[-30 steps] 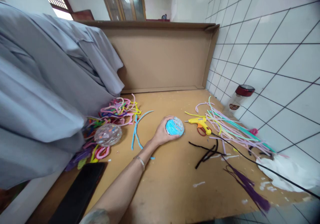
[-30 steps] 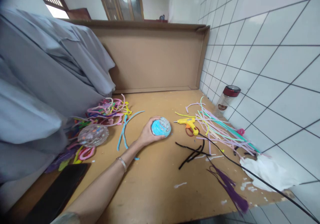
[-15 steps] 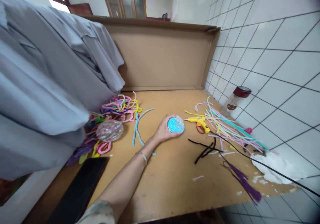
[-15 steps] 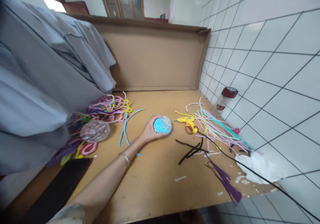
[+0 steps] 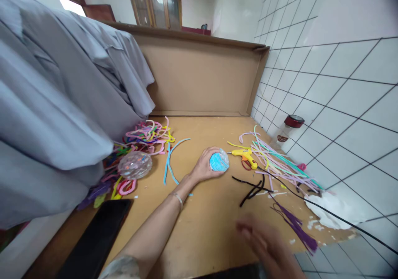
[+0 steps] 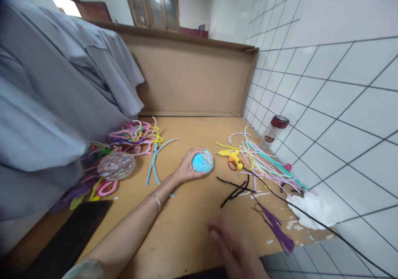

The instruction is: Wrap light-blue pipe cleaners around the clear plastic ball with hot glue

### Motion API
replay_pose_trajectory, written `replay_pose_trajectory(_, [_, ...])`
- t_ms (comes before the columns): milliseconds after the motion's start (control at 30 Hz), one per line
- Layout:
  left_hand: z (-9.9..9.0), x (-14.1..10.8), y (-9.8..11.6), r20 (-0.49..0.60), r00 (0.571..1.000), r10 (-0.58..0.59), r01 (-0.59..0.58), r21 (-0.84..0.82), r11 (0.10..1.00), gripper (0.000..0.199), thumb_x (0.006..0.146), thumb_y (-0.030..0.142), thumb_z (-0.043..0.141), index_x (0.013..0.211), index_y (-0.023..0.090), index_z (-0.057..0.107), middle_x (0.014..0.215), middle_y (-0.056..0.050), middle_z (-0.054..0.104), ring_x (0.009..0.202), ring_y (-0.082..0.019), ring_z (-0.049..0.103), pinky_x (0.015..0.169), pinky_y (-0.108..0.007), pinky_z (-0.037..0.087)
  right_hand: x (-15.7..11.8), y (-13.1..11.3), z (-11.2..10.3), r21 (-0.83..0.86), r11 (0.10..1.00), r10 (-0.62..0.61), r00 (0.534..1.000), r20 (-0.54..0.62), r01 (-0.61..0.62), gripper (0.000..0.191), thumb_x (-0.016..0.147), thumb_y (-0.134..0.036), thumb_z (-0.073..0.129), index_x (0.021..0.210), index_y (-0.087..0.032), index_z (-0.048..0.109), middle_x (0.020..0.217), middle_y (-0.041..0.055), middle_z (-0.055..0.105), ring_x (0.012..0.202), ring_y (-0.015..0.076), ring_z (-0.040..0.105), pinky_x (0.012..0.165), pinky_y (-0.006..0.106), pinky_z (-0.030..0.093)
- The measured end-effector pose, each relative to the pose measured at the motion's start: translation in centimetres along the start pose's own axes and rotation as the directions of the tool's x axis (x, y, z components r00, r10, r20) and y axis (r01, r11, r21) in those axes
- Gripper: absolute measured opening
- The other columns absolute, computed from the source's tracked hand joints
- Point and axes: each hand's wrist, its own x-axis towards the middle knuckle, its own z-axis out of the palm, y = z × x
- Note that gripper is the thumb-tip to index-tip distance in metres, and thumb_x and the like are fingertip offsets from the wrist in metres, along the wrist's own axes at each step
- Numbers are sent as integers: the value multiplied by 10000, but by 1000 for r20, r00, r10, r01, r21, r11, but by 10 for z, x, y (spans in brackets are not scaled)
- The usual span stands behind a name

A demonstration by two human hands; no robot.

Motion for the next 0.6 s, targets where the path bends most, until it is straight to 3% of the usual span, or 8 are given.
replay_pose_trajectory(67, [0,-1,-1,6,1000,8,-8,1,1000,717,586,308,823,1214,219,491,1245,-123,574,1178,-286,552,1017,-496,453,45,-11,-1,100,992,-63,984,-164,81,331,915,-486,468,1057,-283,688,1066,70,690,1029,243,636,907,398,526])
replay_pose_trajectory(167, [0,-2,-2,0,1000,9,-9,0,1000,712,596,317,823,1217,222,487,1243,-123,571,1183,-286,550,1009,-494,460,121,-21,4,198,953,-142,914,-381,230,332,885,-449,495,1017,-217,692,1068,89,699,1029,243,627,944,406,488])
replay_pose_trajectory(233, [-1,-3,-2,1,1000,20,-20,10,1000,709,607,319,818,1224,227,482,1246,-124,569,1189,-287,547,1009,-493,458,167,-20,12,223,938,-137,876,-462,265,365,861,-461,478,994,-193,689,1072,107,698,1047,252,613,969,428,464])
replay_pose_trajectory(333, [-1,-3,-1,14,998,60,-61,19,998,727,617,302,811,1252,235,463,1257,-126,565,1199,-288,541,1015,-488,448,218,-8,29,247,950,-58,883,-466,193,423,843,-504,426,930,-184,688,1053,122,701,1046,259,606,984,438,443])
replay_pose_trajectory(433, [-2,-1,0,29,995,96,-96,14,995,732,631,287,801,1272,244,450,1265,-124,564,1207,-289,538,1019,-483,440,239,2,42,314,940,-9,929,-371,134,490,842,-563,373,833,-187,686,945,116,713,949,249,632,908,410,482])
replay_pose_trajectory(600, [-2,2,2,31,991,132,-132,3,991,715,651,299,795,1273,253,445,1274,-128,563,1207,-286,544,1025,-490,432,231,3,46,429,881,-65,949,-309,200,501,856,-600,415,869,-186,698,944,91,719,941,226,641,890,371,484])
